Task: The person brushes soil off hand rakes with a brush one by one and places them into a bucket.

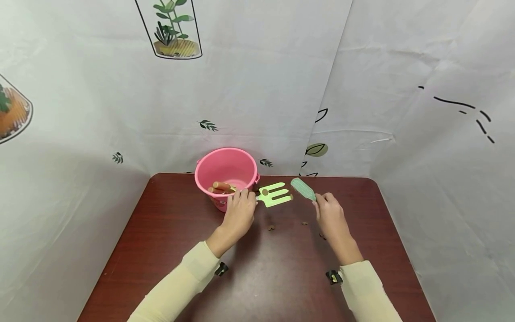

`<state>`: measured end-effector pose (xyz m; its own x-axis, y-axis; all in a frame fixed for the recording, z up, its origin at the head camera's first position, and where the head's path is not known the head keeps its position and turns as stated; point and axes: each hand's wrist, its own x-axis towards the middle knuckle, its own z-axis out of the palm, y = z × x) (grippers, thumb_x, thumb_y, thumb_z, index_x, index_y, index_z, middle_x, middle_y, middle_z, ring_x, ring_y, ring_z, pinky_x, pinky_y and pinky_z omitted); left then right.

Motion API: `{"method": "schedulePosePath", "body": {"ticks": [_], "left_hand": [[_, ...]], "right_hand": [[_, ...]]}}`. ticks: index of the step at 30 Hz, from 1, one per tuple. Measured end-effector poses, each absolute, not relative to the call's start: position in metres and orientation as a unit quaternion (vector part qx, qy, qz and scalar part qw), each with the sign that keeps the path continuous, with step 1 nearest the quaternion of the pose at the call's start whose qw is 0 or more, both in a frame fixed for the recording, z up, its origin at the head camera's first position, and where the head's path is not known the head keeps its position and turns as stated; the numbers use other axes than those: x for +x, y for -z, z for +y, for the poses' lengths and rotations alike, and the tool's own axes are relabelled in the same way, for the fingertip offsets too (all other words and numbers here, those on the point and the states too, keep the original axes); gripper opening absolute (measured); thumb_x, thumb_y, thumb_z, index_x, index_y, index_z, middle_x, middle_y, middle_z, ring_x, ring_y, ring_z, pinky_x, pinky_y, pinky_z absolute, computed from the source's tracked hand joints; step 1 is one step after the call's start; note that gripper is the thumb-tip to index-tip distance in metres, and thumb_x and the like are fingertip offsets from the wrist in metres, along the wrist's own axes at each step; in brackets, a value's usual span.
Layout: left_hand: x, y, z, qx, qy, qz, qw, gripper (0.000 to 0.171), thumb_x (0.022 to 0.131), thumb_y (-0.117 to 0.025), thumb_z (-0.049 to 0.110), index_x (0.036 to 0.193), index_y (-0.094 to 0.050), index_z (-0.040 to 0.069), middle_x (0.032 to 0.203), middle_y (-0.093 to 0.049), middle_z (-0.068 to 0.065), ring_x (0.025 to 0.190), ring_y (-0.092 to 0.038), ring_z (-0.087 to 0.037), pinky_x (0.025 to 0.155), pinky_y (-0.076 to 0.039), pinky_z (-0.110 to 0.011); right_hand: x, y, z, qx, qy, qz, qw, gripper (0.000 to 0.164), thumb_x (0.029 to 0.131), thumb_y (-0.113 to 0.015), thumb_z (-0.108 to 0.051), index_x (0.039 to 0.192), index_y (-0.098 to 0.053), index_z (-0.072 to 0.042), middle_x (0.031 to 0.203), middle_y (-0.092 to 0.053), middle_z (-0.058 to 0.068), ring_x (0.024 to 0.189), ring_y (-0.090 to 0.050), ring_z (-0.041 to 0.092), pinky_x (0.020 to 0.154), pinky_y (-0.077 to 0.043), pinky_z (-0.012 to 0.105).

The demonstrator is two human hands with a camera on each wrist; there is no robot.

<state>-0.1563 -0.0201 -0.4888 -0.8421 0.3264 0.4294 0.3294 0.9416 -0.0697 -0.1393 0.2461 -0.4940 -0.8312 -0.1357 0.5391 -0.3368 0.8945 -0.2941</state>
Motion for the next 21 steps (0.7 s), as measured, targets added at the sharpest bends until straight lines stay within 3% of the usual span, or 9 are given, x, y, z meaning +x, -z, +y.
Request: {"method": "schedulePosePath", "body": {"ticks": [21], "left_hand": [[-0.163,0.487,-0.013,-0.172,0.015,-0.964,0.201,0.027,0.084,-0.080,0.023,0.099,-0.066,0.005,0.092,-0.062,-0.010,0.084,-0.060,-0.027,0.072,-0.047,-0.040]], "right_hand": [[-0.132,0.479,0.198,0.187,-0.218,-0.925,0.249,0.023,0.089,-0.077,0.000,0.109,-0.073,0.009,0.090,-0.061,0.016,0.072,-0.062,0.024,0.060,-0.054,0.038]]}}
